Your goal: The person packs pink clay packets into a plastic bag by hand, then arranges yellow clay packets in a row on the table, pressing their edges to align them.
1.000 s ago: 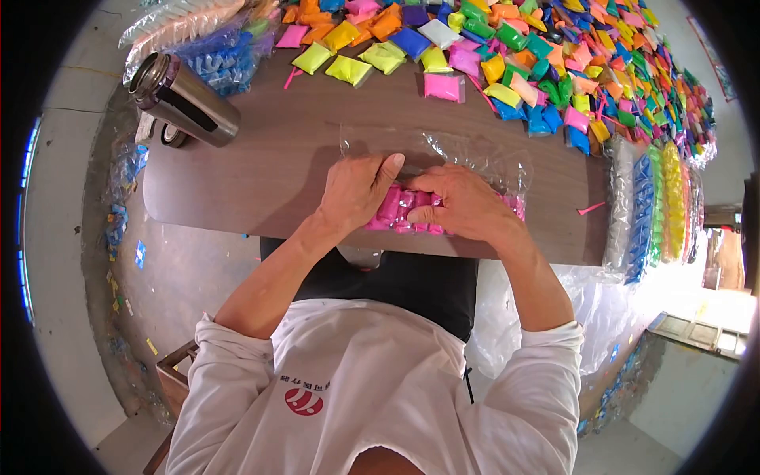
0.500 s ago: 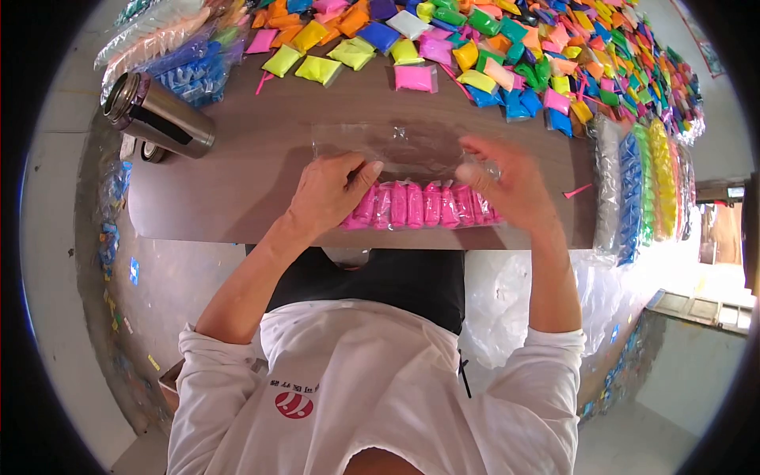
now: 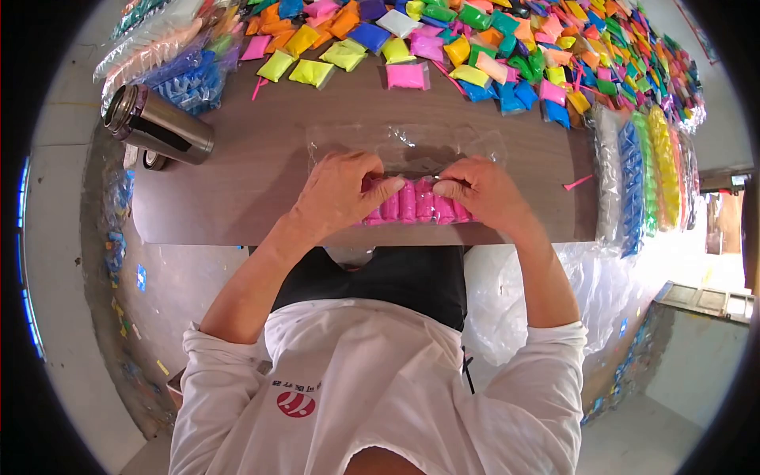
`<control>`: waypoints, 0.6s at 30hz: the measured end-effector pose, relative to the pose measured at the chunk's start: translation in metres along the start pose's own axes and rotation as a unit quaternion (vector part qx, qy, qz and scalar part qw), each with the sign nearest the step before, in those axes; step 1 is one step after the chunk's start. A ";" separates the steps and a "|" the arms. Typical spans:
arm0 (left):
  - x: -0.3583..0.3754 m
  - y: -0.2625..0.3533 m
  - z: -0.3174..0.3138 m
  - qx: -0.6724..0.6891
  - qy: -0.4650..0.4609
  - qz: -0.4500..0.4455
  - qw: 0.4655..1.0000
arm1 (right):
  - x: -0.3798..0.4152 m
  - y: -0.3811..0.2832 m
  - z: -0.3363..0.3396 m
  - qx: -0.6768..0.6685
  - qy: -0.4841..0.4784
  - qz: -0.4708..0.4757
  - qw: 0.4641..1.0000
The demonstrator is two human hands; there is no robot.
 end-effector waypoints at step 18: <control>0.007 -0.011 -0.007 0.013 0.046 -0.020 0.999 | 0.000 -0.016 0.023 0.064 0.149 0.007 0.987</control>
Point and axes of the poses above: each hand's wrist, its own x-axis away from the middle knuckle, its own z-axis out of the back of the hand, y = z × x, the point moved 5 cm from there along -x, towards the middle knuckle, and after that the axes turned 2 degrees about z, right-handed, at the moved point
